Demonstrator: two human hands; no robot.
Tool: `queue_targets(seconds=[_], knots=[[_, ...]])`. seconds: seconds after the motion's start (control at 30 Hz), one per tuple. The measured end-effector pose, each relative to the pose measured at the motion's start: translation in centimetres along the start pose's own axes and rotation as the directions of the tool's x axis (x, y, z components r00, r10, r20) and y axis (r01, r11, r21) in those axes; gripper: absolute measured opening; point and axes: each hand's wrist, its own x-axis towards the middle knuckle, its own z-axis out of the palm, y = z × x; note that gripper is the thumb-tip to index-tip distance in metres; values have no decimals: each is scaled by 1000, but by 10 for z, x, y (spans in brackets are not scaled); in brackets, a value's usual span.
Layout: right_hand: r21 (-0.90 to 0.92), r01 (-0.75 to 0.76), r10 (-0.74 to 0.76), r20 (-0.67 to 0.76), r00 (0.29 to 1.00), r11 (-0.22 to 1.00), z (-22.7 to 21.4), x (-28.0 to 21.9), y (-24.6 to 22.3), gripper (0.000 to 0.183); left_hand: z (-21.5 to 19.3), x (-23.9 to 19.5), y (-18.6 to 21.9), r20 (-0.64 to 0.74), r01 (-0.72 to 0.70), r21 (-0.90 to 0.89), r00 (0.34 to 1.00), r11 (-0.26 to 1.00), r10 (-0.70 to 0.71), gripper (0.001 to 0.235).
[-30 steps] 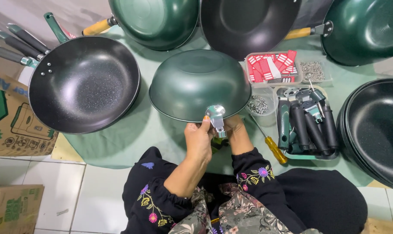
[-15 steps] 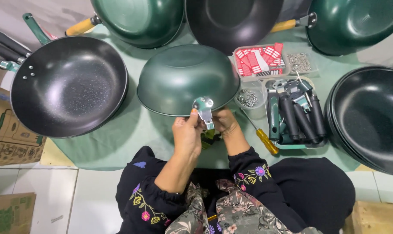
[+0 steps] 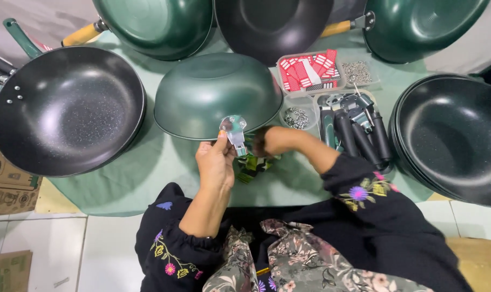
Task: Assembling a handle onto a wok by aligning the metal bracket and selecting screws.
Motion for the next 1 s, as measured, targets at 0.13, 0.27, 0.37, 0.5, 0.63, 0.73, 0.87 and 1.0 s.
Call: queue_targets(seconds=[0.13, 0.27, 0.37, 0.5, 0.63, 0.73, 0.87, 1.0], knots=[[33, -127, 124, 78, 989, 991, -51, -45, 21, 10, 1, -2, 1, 0, -3, -18, 1000, 1000, 3, 12], [66, -249, 257, -305, 917, 966, -64, -49, 79, 15, -3, 2, -7, 12, 9, -21, 1000, 1000, -9, 14], [95, -322, 332, -407, 851, 942, -59, -37, 102, 16, -5, 5, -8, 2, 10, -25, 1000, 1000, -10, 16], [-57, -378, 318, -432, 844, 924, -21, 4, 143, 16, -11, 12, -14, -2, 16, -12, 1000, 1000, -16, 16], [-105, -430, 345, -444, 827, 897, -7, 20, 151, 14, -10, 10, -13, -10, 18, -8, 1000, 1000, -18, 16], [-23, -411, 367, -408, 836, 911, -22, 1, 122, 18, -7, 8, -11, -5, 5, -9, 1000, 1000, -5, 16], [-28, -434, 392, -381, 837, 900, -25, -4, 109, 16, -3, 3, -5, -4, 10, -13, 1000, 1000, -10, 16], [-86, -449, 385, -388, 838, 889, -27, 0, 102, 16, -4, 6, -6, 2, 19, -25, 1000, 999, -19, 17]])
